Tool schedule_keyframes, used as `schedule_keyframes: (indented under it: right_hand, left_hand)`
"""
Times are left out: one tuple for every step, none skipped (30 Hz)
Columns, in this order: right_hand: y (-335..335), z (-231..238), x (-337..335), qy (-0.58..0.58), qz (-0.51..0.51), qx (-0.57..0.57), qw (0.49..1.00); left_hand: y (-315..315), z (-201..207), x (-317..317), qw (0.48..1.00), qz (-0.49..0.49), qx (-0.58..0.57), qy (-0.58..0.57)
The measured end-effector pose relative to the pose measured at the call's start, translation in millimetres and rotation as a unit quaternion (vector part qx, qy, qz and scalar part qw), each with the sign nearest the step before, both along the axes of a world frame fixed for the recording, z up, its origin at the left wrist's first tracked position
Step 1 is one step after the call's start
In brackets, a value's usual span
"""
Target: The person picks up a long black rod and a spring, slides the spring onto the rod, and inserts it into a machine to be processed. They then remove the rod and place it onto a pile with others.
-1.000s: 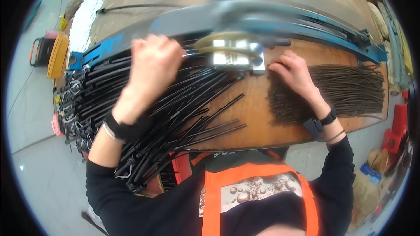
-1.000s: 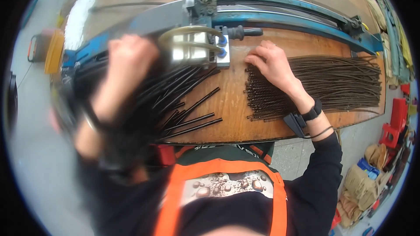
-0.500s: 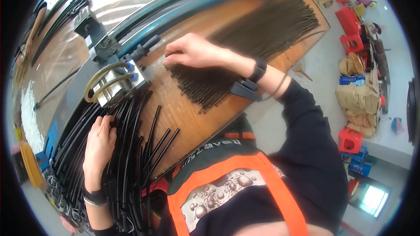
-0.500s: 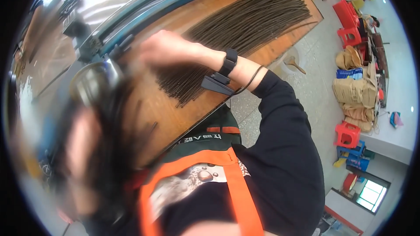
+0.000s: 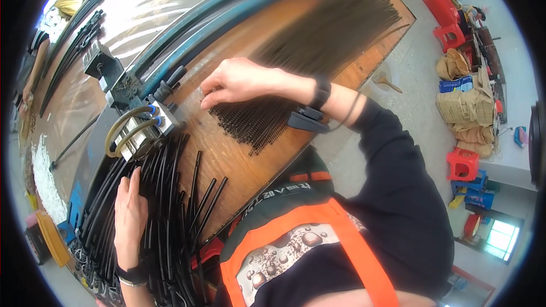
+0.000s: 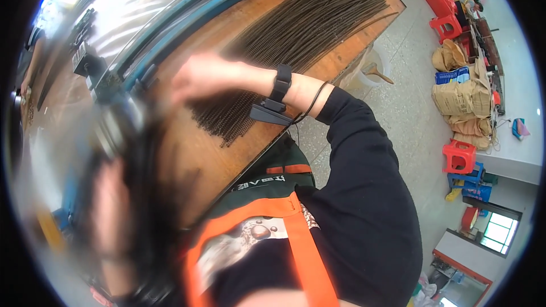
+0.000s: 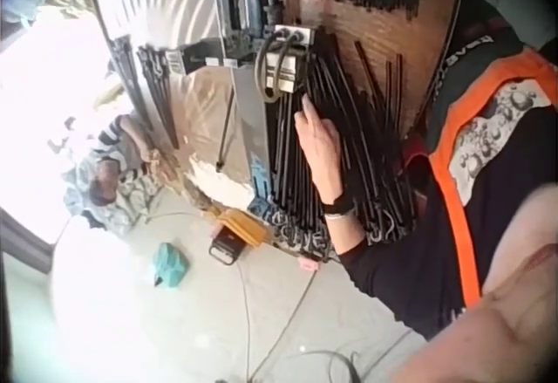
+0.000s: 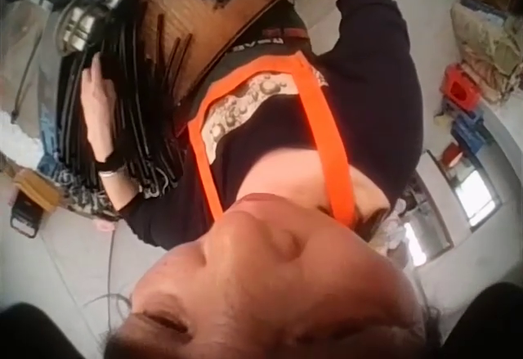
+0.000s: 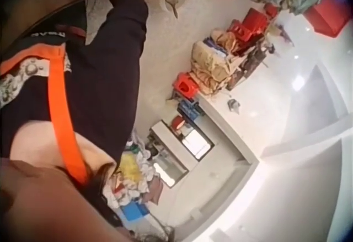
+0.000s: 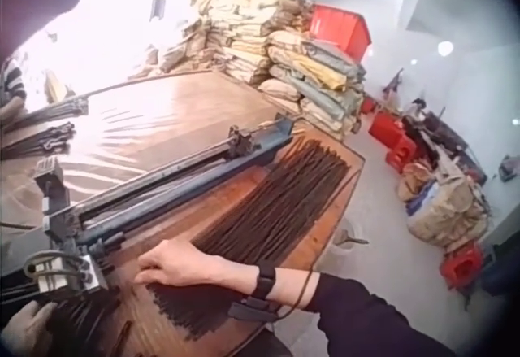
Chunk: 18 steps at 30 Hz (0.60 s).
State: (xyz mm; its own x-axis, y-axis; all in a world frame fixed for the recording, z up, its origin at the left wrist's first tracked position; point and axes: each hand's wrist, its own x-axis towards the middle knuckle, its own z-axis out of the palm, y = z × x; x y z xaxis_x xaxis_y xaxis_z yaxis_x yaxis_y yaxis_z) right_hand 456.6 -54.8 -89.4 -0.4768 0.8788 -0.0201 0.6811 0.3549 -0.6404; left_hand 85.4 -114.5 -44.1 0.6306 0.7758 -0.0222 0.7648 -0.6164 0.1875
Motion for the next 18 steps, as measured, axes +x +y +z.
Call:
schedule_keyframes:
  right_hand:
    - [-0.8,1.5,0.6,0.002,-0.003,0.002,1.0]
    - [-1.3,2.8,0.7,-0.012,0.025,0.009,1.0]
    - [-1.6,3.7,0.4,-0.026,0.053,0.017,0.998]
    - [-2.9,3.7,0.2,-0.04,0.081,0.023,0.996]
    - [-4.1,3.6,-0.1,-0.037,0.079,0.024,0.996]
    - [-6.0,3.8,-2.3,-0.004,0.111,0.013,0.994]
    - [-7.5,3.2,-5.3,0.028,0.144,0.0,0.989]
    - [-8.7,3.0,-8.2,0.061,0.176,-0.013,0.982]
    - [-10.1,-0.2,-7.0,0.064,0.181,-0.01,0.981]
    - [-13.9,-8.1,-2.6,0.121,0.169,0.009,0.978]
    - [-16.8,-12.1,-1.0,0.179,0.157,0.029,0.971]
    - [-18.4,-15.2,1.0,0.238,0.145,0.048,0.959]
    - [-21.3,-17.9,3.6,0.243,0.15,0.052,0.957]
    - [-29.1,-16.4,6.4,0.256,0.126,0.076,0.955]
    - [-37.1,-15.0,7.9,0.269,0.1,0.1,0.953]
    - [-42.4,-13.8,8.7,0.28,0.072,0.123,0.949]
    - [-45.2,-13.1,8.4,0.282,0.07,0.125,0.949]
    - [-47.9,-12.6,8.7,0.287,0.056,0.128,0.948]
  left_hand:
    - [-0.7,1.0,-0.8,1.0,0.011,0.0,0.015]
    - [-3.0,3.1,-2.7,1.0,0.009,0.002,0.017]
    - [-7.5,6.6,-4.1,1.0,-0.006,0.007,0.023]
    - [-13.1,12.6,-0.5,0.999,-0.021,0.01,0.029]
    - [-18.1,17.3,4.5,0.999,-0.035,0.014,0.035]
    - [-23.4,21.6,13.3,0.999,-0.034,0.015,0.038]
    - [-26.3,25.2,26.6,0.998,-0.038,0.022,0.034]
    - [-27.3,28.4,40.1,0.998,-0.041,0.031,0.03]
    - [-26.8,31.9,50.4,0.998,-0.042,0.041,0.027]
    - [-25.2,32.4,56.1,0.998,-0.037,0.043,0.031]
    - [-22.6,31.0,59.1,0.998,-0.031,0.046,0.018]
    - [-20.3,29.0,61.3,0.998,-0.026,0.048,0.006]
    - [-19.2,28.7,62.6,0.998,-0.021,0.051,-0.007]
    - [-18.0,28.9,64.7,0.998,-0.02,0.054,-0.002]
    - [-16.7,29.1,67.4,0.999,-0.025,0.044,-0.016]
    - [-15.5,29.6,71.3,0.998,-0.03,0.034,-0.032]
    - [-13.9,30.6,74.9,0.998,-0.038,0.022,-0.048]
    - [-12.4,32.5,78.0,0.998,-0.042,0.023,-0.046]
